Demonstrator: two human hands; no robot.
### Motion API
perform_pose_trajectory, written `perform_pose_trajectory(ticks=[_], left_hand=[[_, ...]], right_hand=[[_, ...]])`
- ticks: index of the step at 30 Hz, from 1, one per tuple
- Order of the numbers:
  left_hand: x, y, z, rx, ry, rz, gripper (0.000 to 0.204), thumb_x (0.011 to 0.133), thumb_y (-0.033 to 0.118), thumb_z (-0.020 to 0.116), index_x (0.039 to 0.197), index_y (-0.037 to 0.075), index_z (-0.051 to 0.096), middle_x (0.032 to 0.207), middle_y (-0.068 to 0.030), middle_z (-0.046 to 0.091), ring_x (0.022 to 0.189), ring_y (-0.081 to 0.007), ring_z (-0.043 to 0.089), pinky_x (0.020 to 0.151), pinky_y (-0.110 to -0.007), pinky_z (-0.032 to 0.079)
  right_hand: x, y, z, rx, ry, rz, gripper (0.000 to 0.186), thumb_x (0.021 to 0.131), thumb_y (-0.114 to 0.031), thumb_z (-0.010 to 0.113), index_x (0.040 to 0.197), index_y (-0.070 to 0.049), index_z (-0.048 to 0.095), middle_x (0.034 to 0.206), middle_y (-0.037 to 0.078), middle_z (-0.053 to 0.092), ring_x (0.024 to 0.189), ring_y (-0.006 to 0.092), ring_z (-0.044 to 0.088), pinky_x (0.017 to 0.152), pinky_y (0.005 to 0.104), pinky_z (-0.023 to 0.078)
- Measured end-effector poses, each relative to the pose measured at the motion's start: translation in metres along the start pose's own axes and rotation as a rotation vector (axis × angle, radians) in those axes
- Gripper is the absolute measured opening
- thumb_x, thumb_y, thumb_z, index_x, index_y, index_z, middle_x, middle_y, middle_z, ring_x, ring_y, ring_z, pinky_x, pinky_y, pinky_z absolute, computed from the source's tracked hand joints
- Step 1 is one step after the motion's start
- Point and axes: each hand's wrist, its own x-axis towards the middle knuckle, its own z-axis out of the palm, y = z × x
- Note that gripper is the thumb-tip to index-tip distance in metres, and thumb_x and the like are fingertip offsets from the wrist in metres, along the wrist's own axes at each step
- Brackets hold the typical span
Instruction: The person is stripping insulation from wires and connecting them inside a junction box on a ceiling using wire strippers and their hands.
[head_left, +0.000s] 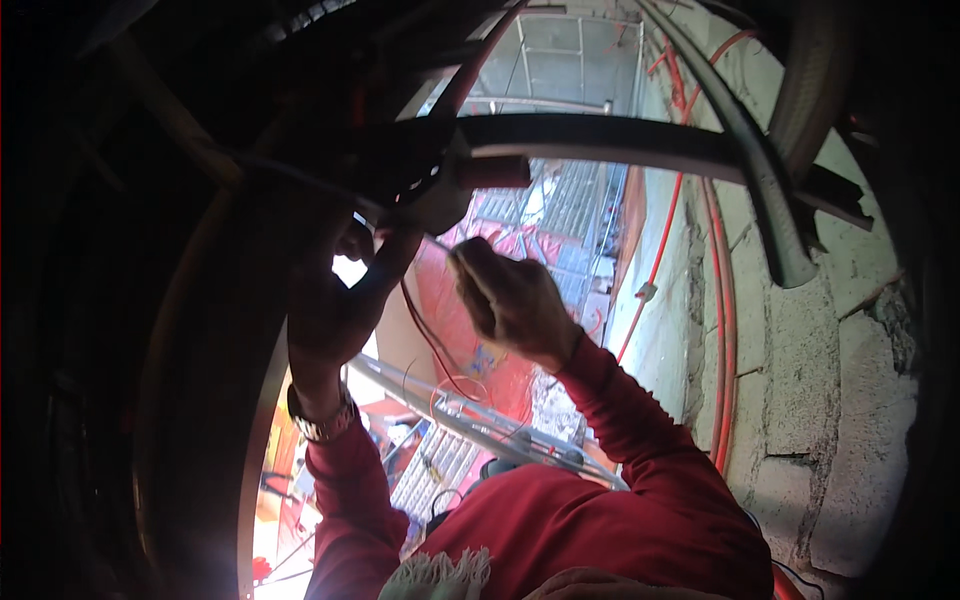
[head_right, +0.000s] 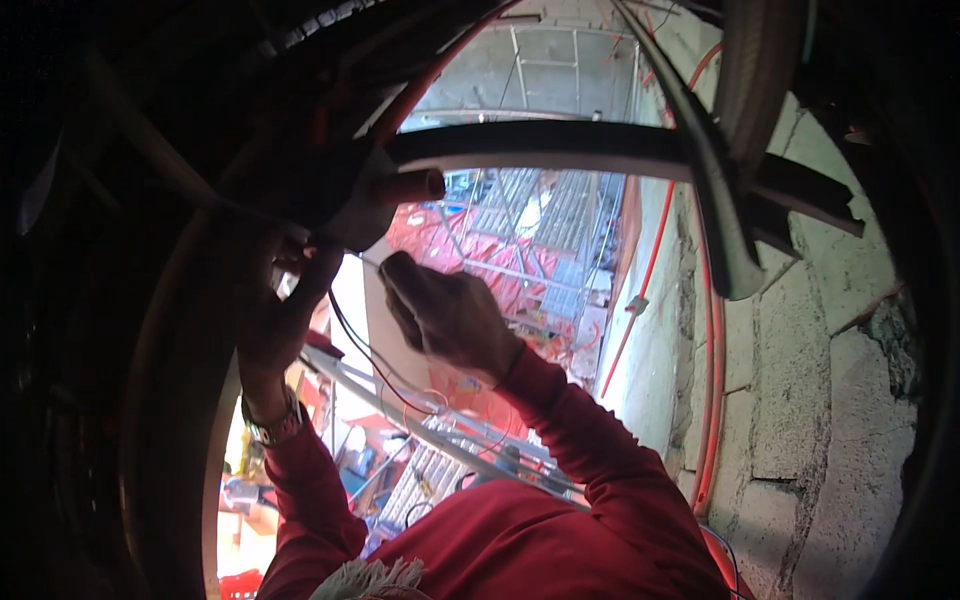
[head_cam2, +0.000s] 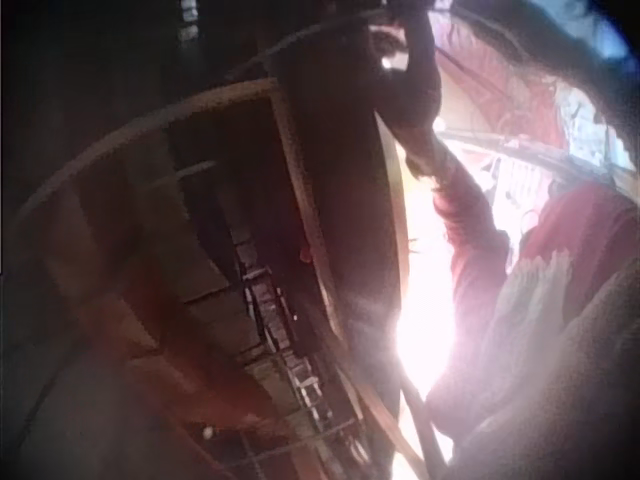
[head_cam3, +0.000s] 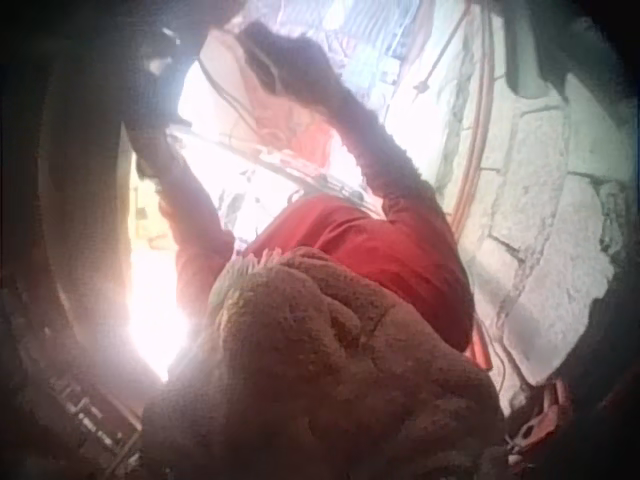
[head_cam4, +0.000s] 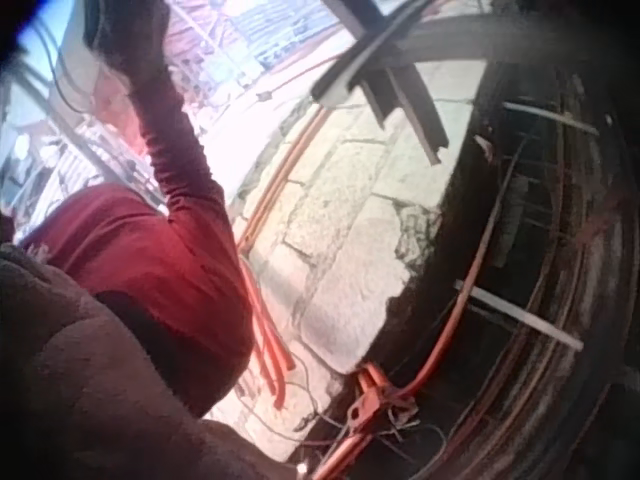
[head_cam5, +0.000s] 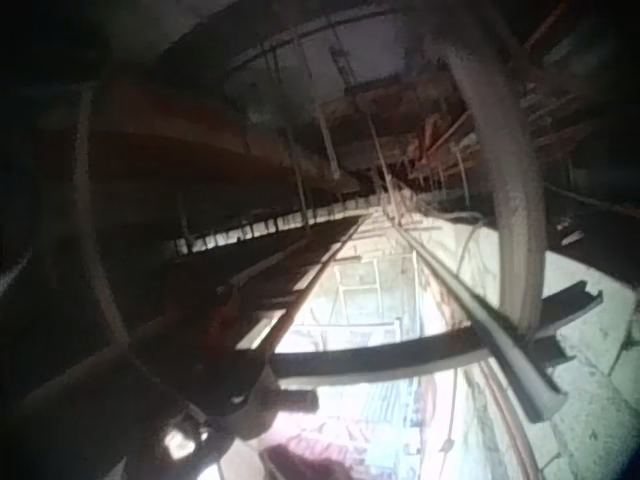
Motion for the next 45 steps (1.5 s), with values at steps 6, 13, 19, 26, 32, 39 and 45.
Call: perform_pose_trajectory(ticks=[6,13,19,26,32,39,45], left_hand=[[0.001,-0.014,0.015,-0.111,0.071,0.162,0.037,0.089,0.003,0.080,0.123,0.004,0.066,0.117,-0.0080,0.062,0.096,-0.0176,0.053,0.082,-0.035,0.047],[0.007,-0.022,0.009,-0.157,0.062,0.204,0.028,0.088,-0.001,0.081,0.109,0.007,0.064,0.089,0.0025,0.057,0.077,-0.0099,0.051,0.069,-0.028,0.044],[0.009,-0.022,0.007,-0.532,-0.049,0.068,0.030,0.089,0.001,0.081,0.112,0.006,0.064,0.097,-0.0013,0.063,0.085,-0.0106,0.058,0.077,-0.027,0.049],[0.008,-0.033,0.007,0.134,-0.040,0.214,0.044,0.086,0.004,0.085,0.124,0.007,0.061,0.108,-0.0022,0.062,0.097,-0.0119,0.057,0.086,-0.030,0.050],[0.012,-0.037,0.005,-0.512,-0.051,0.157,0.040,0.086,0.000,0.084,0.120,0.005,0.062,0.099,-0.0027,0.063,0.091,-0.0142,0.059,0.086,-0.032,0.047],[0.016,-0.017,0.001,-0.354,-0.146,0.147,0.030,0.089,-0.002,0.080,0.112,0.002,0.062,0.098,-0.0062,0.065,0.090,-0.0161,0.062,0.084,-0.033,0.050],[0.011,-0.022,0.000,-0.637,-0.112,0.136,0.038,0.084,-0.001,0.084,0.114,0.000,0.061,0.099,-0.0072,0.066,0.097,-0.0173,0.064,0.089,-0.033,0.052]], right_hand=[[-0.001,-0.001,-0.001,-0.006,-0.050,0.030,0.015,0.097,-0.004,0.065,0.104,-0.002,0.053,0.074,0.017,0.062,0.060,0.0367,0.065,0.050,0.0454,0.047],[-0.033,0.006,-0.019,-0.052,-0.131,0.051,0.023,0.094,-0.003,0.068,0.111,-0.002,0.053,0.072,0.015,0.062,0.059,0.0367,0.065,0.049,0.0438,0.048],[-0.022,0.012,-0.012,-0.032,-0.095,0.043,0.021,0.093,0.000,0.068,0.110,-0.002,0.054,0.072,0.016,0.060,0.058,0.0348,0.065,0.048,0.0429,0.048],[-0.020,0.001,-0.027,-0.093,-0.172,0.045,0.022,0.091,-0.005,0.068,0.107,-0.005,0.053,0.076,0.013,0.063,0.058,0.0340,0.066,0.047,0.0435,0.049],[-0.023,0.014,0.000,-0.075,-0.118,-0.007,0.019,0.093,-0.003,0.067,0.106,-0.005,0.054,0.074,0.014,0.061,0.056,0.0346,0.063,0.045,0.0423,0.047],[-0.001,0.000,-0.009,-0.056,-0.141,0.037,0.018,0.093,-0.001,0.066,0.106,-0.004,0.054,0.069,0.015,0.059,0.057,0.0360,0.063,0.046,0.0441,0.045],[0.001,0.005,-0.004,0.076,-0.135,0.072,0.011,0.099,-0.001,0.062,0.104,-0.003,0.052,0.072,0.017,0.061,0.061,0.0372,0.066,0.050,0.0457,0.046]])
